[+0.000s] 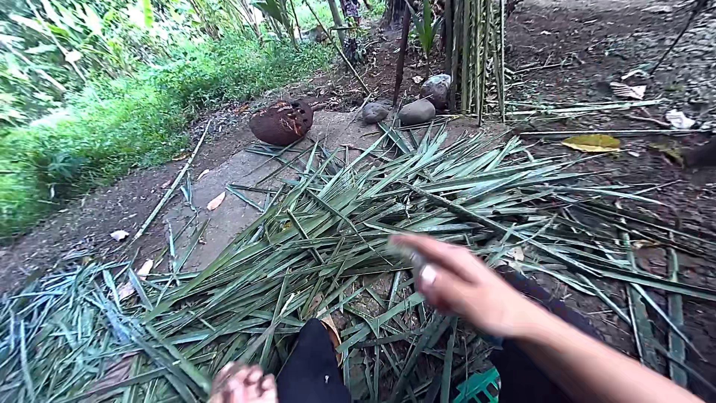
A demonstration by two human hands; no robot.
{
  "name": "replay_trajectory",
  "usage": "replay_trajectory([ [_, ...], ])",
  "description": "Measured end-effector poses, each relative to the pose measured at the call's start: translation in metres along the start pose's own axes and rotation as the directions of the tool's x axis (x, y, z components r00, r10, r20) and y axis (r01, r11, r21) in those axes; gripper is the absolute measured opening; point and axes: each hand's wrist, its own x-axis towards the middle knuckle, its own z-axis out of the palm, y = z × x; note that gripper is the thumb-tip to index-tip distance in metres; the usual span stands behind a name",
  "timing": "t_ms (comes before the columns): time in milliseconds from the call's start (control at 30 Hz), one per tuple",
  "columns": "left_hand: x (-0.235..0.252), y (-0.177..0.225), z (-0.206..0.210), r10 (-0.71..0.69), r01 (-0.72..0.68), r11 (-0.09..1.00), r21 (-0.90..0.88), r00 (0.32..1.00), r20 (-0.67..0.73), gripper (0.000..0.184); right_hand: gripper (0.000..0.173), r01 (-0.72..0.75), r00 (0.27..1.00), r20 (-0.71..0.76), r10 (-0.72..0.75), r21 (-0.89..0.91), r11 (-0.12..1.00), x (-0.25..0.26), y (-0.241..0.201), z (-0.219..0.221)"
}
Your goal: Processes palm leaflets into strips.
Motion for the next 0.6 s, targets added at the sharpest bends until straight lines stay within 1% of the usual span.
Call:
replay_trajectory([
  [33,-0.008,-0.004,0.023,0.009,-0.008,1.0,-0.003,0.999,0.044,0.031,0.055,0.052,0.994,0.099,-0.041,-0.109,0.993,-0.003,0.007,0.023],
  [67,-0.014,-0.008,0.043,0.003,-0.002,1.0,-0.009,0.996,0.092,0.034,0.057,0.099,0.987,0.143,-0.075,-0.165,0.981,-0.006,0.014,0.041],
  [100,-0.02,-0.012,0.059,-0.018,0.019,1.0,-0.009,0.991,0.13,0.036,0.056,0.118,0.983,0.159,-0.089,-0.185,0.976,-0.007,0.02,0.055],
  [167,-0.027,-0.019,0.078,-0.073,0.081,0.996,-0.028,0.975,0.211,0.033,0.051,0.126,0.986,0.127,-0.106,-0.165,0.978,-0.009,0.031,0.068],
  [200,-0.03,-0.022,0.082,-0.09,0.103,0.994,-0.039,0.963,0.252,0.029,0.046,0.11,0.991,0.089,-0.1,-0.117,0.987,-0.009,0.034,0.069],
  [233,-0.032,-0.025,0.084,-0.101,0.118,0.992,-0.041,0.951,0.291,0.024,0.043,0.062,0.997,0.054,-0.06,-0.033,0.998,-0.01,0.035,0.069],
  [267,-0.034,-0.028,0.085,-0.112,0.13,0.991,-0.036,0.942,0.318,0.022,0.041,-0.01,1.0,0.03,0.007,0.088,0.996,-0.011,0.034,0.067],
  [300,-0.036,-0.03,0.087,-0.125,0.143,0.989,-0.028,0.933,0.336,0.021,0.038,-0.087,0.996,0.018,0.085,0.235,0.968,-0.011,0.032,0.066],
  [333,-0.038,-0.031,0.088,-0.142,0.157,0.988,-0.014,0.926,0.349,0.02,0.031,-0.144,0.988,0.01,0.152,0.39,0.91,-0.011,0.031,0.067],
  [367,-0.04,-0.033,0.088,-0.154,0.158,0.987,0.017,0.921,0.357,0.019,0.018,-0.168,0.98,-0.001,0.198,0.521,0.837,-0.011,0.03,0.067],
  [400,-0.041,-0.034,0.088,-0.149,0.136,0.989,0.061,0.919,0.366,0.019,0.007,-0.159,0.975,-0.025,0.22,0.611,0.775,-0.01,0.031,0.068],
  [433,-0.04,-0.033,0.086,-0.121,0.085,0.99,0.11,0.917,0.38,0.02,0.006,-0.133,0.971,-0.061,0.23,0.663,0.737,-0.009,0.031,0.068],
  [500,-0.037,-0.032,0.079,-0.028,-0.038,0.987,0.159,0.919,0.394,0.019,0.011,-0.074,0.956,-0.155,0.248,0.692,0.718,-0.007,0.03,0.061],
  [567,-0.036,-0.03,0.076,0.062,-0.118,0.983,0.14,0.935,0.35,0.016,0.012,-0.045,0.945,-0.206,0.255,0.689,0.723,-0.004,0.03,0.05],
  [600,-0.035,-0.029,0.076,0.101,-0.152,0.98,0.128,0.937,0.334,0.017,0.011,-0.042,0.949,-0.2,0.244,0.686,0.727,-0.005,0.03,0.047],
])
